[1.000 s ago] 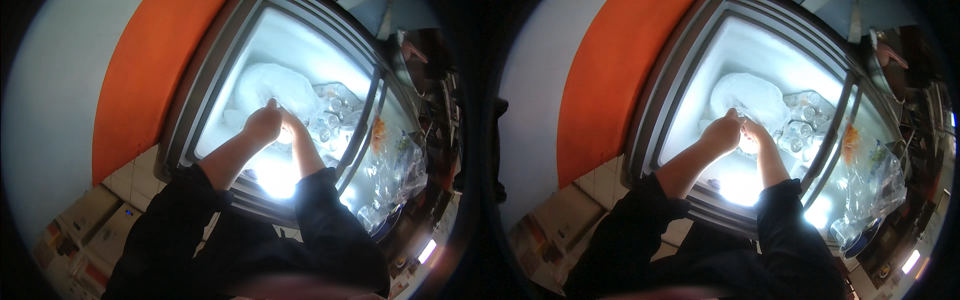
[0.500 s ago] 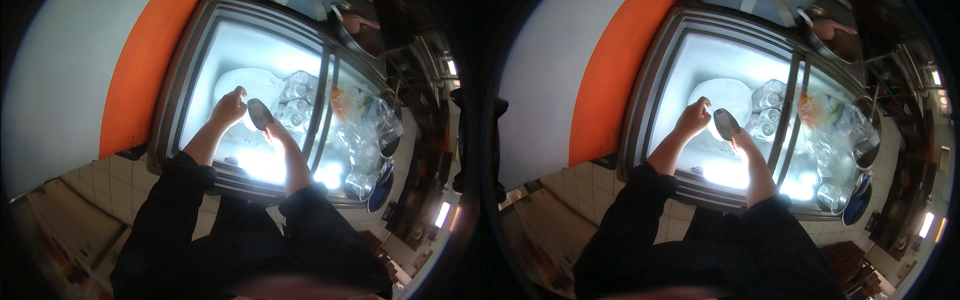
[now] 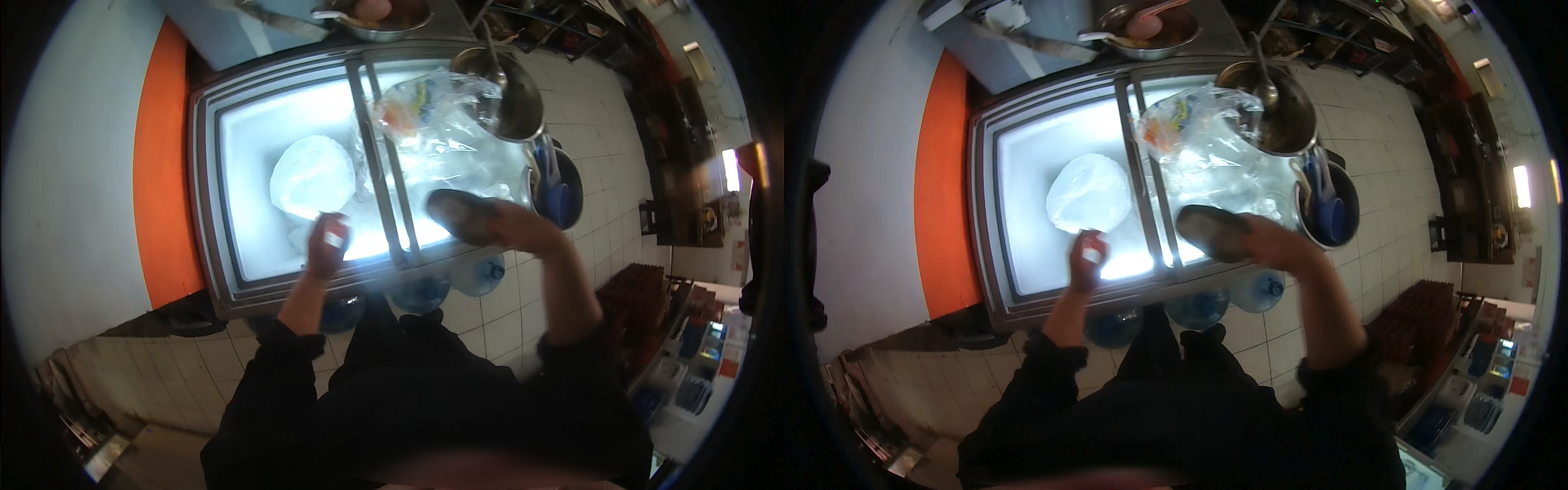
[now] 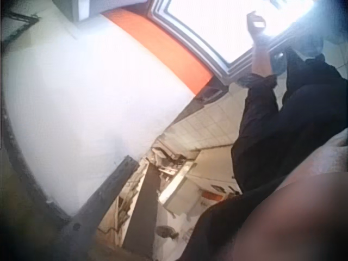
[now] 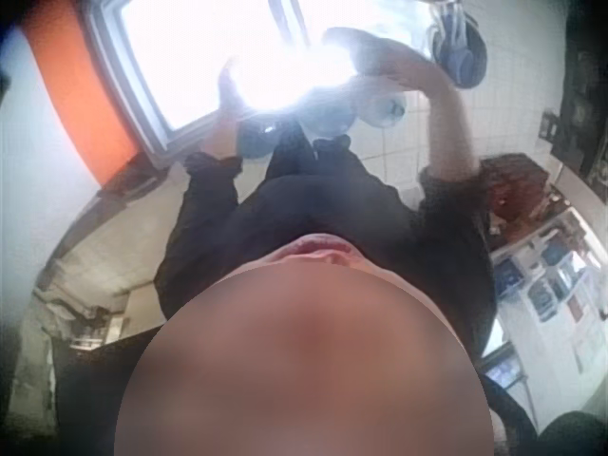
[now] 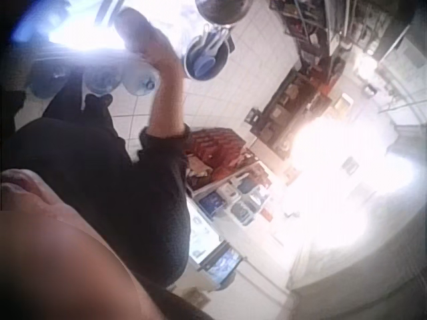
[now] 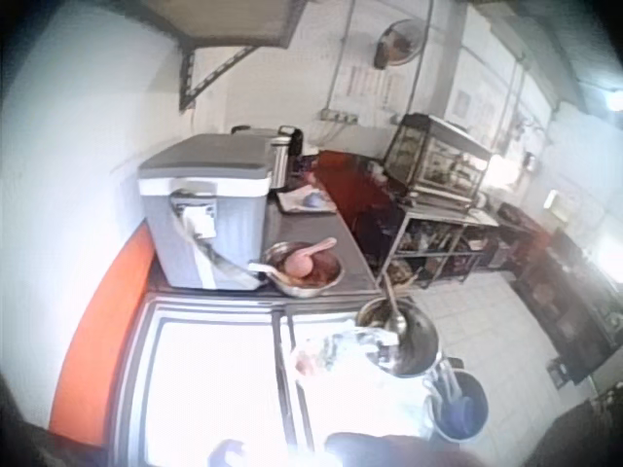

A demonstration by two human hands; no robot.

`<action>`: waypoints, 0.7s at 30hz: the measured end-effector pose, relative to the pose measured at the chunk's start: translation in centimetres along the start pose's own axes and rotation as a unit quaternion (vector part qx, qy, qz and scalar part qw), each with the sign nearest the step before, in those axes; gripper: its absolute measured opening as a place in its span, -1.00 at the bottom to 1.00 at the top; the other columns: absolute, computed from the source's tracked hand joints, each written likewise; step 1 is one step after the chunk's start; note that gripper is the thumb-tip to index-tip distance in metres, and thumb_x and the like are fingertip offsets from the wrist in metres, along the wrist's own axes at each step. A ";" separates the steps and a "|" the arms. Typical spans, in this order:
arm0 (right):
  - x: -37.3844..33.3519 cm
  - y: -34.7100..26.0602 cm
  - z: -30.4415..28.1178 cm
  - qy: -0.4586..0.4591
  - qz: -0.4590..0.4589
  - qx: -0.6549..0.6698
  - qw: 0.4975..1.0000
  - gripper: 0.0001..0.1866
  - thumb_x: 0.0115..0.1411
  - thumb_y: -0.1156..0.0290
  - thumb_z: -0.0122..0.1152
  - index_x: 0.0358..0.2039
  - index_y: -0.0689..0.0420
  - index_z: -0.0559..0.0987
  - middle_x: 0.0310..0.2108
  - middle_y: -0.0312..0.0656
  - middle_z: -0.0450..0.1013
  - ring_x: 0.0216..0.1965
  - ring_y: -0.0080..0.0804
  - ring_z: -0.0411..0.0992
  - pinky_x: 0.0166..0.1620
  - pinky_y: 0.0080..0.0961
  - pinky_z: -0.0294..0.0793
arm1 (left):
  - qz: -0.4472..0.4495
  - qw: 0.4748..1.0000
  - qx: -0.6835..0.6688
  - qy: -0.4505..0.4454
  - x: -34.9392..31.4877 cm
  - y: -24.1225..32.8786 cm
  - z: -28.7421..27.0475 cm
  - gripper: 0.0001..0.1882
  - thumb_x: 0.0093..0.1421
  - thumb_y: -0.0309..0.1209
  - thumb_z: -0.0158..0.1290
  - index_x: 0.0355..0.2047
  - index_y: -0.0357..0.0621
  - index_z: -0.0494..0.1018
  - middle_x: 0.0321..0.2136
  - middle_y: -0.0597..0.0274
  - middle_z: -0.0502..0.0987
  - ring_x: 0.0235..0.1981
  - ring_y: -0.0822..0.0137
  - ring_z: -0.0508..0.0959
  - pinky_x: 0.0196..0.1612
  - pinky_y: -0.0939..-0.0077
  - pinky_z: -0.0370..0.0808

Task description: The person assembles a takeout meal by placing fried chicken and scrambled eggs into a paper box, adding a sauce packet, and sealing the box. They then retrieve ice from a freezer and dispense a beverage into a cup.

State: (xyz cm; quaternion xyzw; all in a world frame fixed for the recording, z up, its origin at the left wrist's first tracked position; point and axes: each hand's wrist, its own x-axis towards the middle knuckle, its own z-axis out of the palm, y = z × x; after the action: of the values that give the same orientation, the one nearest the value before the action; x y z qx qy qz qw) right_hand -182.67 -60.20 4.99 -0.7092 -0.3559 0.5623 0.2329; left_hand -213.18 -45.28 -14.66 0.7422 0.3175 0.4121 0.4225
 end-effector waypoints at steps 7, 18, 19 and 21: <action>-5.1 0.0 -6.4 0.218 0.221 -0.506 0.805 -0.46 0.20 0.40 -0.08 0.20 0.28 0.24 -0.27 0.11 0.54 -0.24 -0.09 0.56 -0.17 -0.23 0.54 | -0.048 0.959 -0.151 -0.234 0.7 10.8 17.0 -0.27 0.00 -0.34 0.25 0.14 -0.29 0.20 0.05 -0.12 0.33 0.10 -0.03 0.38 0.14 0.21 0.36; -5.6 4.7 -5.9 0.389 0.086 -0.252 0.882 -0.53 0.24 0.39 -0.07 0.11 0.35 0.21 -0.36 0.14 0.53 -0.31 -0.08 0.57 -0.30 -0.23 0.53 | -0.068 0.967 -0.168 -0.181 3.6 12.1 26.0 0.06 -0.20 -0.22 0.45 0.23 -0.23 0.05 0.17 -0.12 0.25 0.20 -0.06 0.29 0.22 0.20 0.27; -5.1 5.1 -5.6 0.353 0.080 -0.192 0.912 -0.55 0.25 0.37 -0.08 0.10 0.34 0.21 -0.38 0.15 0.52 -0.35 -0.08 0.57 -0.32 -0.23 0.52 | -0.041 0.971 -0.169 -0.162 3.5 12.2 25.6 0.05 -0.20 -0.24 0.45 0.21 -0.22 0.07 0.15 -0.10 0.27 0.18 -0.05 0.32 0.21 0.20 0.29; -4.3 5.9 -4.2 0.296 0.114 -0.066 0.946 -0.57 0.26 0.35 -0.11 0.07 0.32 0.22 -0.42 0.16 0.50 -0.43 -0.10 0.55 -0.38 -0.23 0.49 | -0.032 0.976 -0.149 -0.153 3.2 12.5 24.5 0.02 -0.21 -0.26 0.46 0.19 -0.21 0.10 0.12 -0.06 0.32 0.14 -0.03 0.37 0.17 0.21 0.33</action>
State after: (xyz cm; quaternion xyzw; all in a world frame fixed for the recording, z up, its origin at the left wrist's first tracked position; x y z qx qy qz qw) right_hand -177.65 -66.98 4.50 -0.8934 -0.2240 0.3249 0.2146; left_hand -188.59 -57.15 -9.94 0.7145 0.2079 0.3229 0.5848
